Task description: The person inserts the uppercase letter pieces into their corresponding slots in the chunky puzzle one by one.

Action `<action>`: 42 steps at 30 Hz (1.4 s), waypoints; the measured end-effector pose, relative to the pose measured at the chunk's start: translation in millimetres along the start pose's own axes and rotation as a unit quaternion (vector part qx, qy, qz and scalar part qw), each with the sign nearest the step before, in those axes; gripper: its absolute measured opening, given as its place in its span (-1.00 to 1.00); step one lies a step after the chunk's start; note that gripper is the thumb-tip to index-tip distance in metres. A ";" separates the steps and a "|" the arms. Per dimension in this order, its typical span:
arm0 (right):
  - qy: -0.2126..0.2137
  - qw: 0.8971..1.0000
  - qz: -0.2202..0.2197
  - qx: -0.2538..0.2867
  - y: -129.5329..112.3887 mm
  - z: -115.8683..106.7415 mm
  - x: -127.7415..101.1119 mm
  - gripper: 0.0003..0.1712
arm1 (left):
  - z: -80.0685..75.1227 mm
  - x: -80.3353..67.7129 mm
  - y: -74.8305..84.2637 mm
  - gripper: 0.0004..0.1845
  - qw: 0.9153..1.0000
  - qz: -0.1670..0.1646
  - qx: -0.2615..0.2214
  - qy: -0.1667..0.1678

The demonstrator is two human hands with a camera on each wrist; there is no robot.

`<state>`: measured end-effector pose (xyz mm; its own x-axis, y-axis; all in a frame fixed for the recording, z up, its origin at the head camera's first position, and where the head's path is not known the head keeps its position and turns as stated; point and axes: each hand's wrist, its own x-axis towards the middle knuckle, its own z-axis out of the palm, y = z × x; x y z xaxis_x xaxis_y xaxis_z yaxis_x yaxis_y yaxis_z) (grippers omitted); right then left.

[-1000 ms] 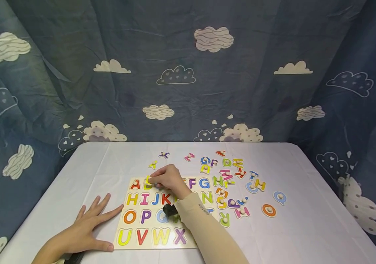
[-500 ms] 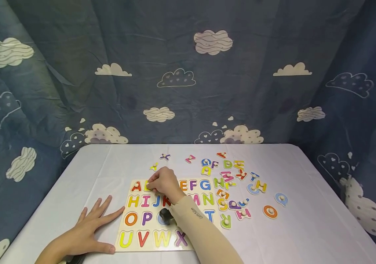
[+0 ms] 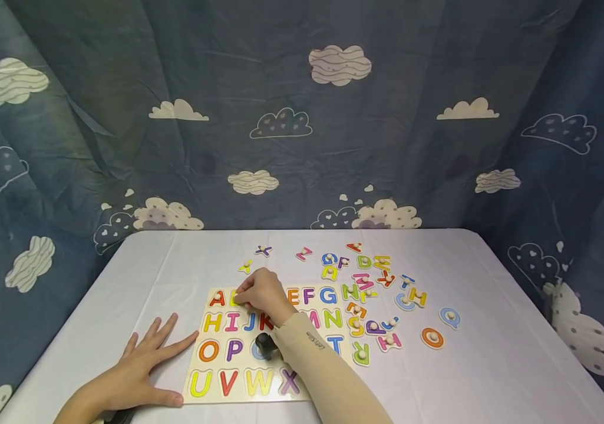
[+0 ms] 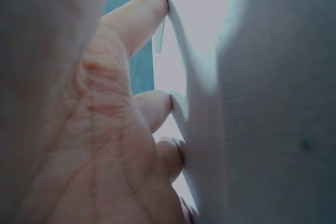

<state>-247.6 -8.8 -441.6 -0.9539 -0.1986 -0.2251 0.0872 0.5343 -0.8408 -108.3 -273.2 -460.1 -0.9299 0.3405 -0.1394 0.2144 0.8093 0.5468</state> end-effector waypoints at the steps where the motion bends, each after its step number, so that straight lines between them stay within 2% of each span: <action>1: 0.001 1.000 -0.001 0.000 -0.4 -0.2 -0.5 -0.86 | 0.0 0.2 0.0 0.20 1.000 0.000 0.001 0.000; 10: -0.007 1.000 -0.008 -0.005 0.8 -6.0 -5.1 -0.89 | 0.1 0.9 0.7 0.20 1.000 -0.003 0.005 -0.003; 18: -0.017 1.000 -0.025 -0.002 9.1 -27.4 -7.8 -0.92 | 0.7 -0.1 1.5 0.21 1.000 -0.004 0.011 0.005; 25: -0.012 0.999 -0.035 -0.022 20.8 -51.6 -8.8 -0.88 | 2.1 -0.5 0.5 0.21 1.000 0.004 0.009 0.017; 31: -0.007 0.999 -0.038 -0.014 32.1 -74.2 -10.5 -0.85 | 1.5 -0.2 -0.5 0.21 1.000 0.004 0.003 0.013; 35: 0.001 0.998 -0.050 -0.031 40.7 -90.9 -12.5 -0.83 | 1.6 -0.3 -0.5 0.22 1.000 0.004 -0.001 0.012; 42: -0.008 0.997 -0.064 -0.042 53.2 -123.8 -21.3 -0.71 | 2.4 -0.4 0.2 0.21 1.000 0.007 0.008 0.017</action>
<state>-258.3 125.5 -420.6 -0.9510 -0.2819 -0.1270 -0.0596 0.5702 -0.8193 -107.1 -272.1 -462.0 -0.9363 0.3354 -0.1041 0.2313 0.8121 0.5357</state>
